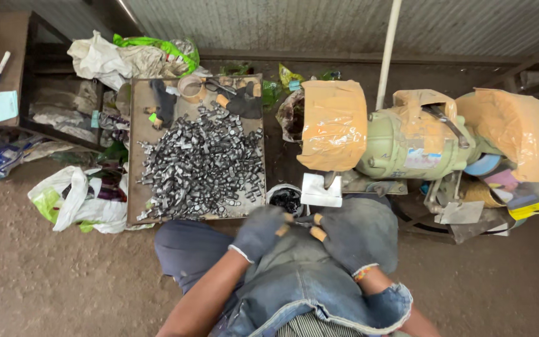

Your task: The person sits at a bench grinder and grinds small metal pieces against the spinning wheel, producing sparks, then places finished pieces on a tray holding a large pile of similar metal pieces and picks up new ones to grind.

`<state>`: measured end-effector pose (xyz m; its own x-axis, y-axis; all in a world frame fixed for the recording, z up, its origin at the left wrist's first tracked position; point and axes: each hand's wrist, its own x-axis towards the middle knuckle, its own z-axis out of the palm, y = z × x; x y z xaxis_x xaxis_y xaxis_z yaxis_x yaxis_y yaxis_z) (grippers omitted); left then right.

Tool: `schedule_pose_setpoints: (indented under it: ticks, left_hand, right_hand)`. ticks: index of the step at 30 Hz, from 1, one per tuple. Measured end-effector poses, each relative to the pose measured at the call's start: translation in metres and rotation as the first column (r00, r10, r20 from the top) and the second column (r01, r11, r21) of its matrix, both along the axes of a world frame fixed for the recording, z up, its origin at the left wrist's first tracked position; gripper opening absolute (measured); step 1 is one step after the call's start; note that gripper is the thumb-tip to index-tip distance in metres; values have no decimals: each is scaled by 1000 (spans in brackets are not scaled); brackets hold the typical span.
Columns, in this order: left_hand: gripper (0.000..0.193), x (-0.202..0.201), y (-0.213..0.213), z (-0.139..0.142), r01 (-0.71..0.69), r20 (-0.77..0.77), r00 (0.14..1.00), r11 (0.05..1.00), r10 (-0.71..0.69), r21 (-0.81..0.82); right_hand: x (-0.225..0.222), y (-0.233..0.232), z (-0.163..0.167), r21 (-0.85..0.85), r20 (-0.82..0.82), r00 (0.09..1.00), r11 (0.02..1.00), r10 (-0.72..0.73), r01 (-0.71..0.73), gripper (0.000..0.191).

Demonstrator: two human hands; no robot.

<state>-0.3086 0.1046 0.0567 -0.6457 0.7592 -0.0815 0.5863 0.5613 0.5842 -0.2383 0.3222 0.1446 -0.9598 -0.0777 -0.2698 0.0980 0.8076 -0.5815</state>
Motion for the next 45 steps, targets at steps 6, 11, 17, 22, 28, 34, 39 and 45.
schedule_pose_setpoints:
  ticks: [6, 11, 17, 22, 28, 34, 39, 45]
  left_hand:
    - [30, -39, -53, -29, -187, -272, 961, 861, 59, -472]
    - [33, -46, -60, -34, -81, -259, 964, 859, -62, -506]
    - [33, -23, -26, 3, -153, -315, 944, 976, 98, -156]
    - [47, 6, 18, 69, 212, -361, 927, 936, -101, 282]
    - [36, -23, 54, 94, -110, -132, 973, 883, 189, 457]
    - [33, -60, 78, 74, -148, -59, 983, 941, 174, 305]
    - [29, -92, 84, 71, 7, -24, 1000, 912, 3, 410]
    - [20, -105, 87, 84, 91, -27, 996, 908, -88, 409]
  right_hand:
    - [12, 16, -51, -26, -84, 996, 999, -27, 25, 38]
    - [12, 7, -26, -79, 35, 996, 993, -83, 86, 40]
    - [8, -3, 24, -167, 152, 968, 960, -198, 223, 50]
    - [-3, -6, 43, -438, -135, 960, 884, -247, 166, 49]
    - [-20, 20, 47, -82, -194, 918, 938, -346, 336, 33]
    - [-27, 28, 29, 138, -338, 905, 938, -258, 318, 28]
    - [-47, 37, 13, -34, -409, 873, 960, -266, 277, 30]
    - [-58, 48, 31, 229, -243, 944, 933, -222, 279, 29]
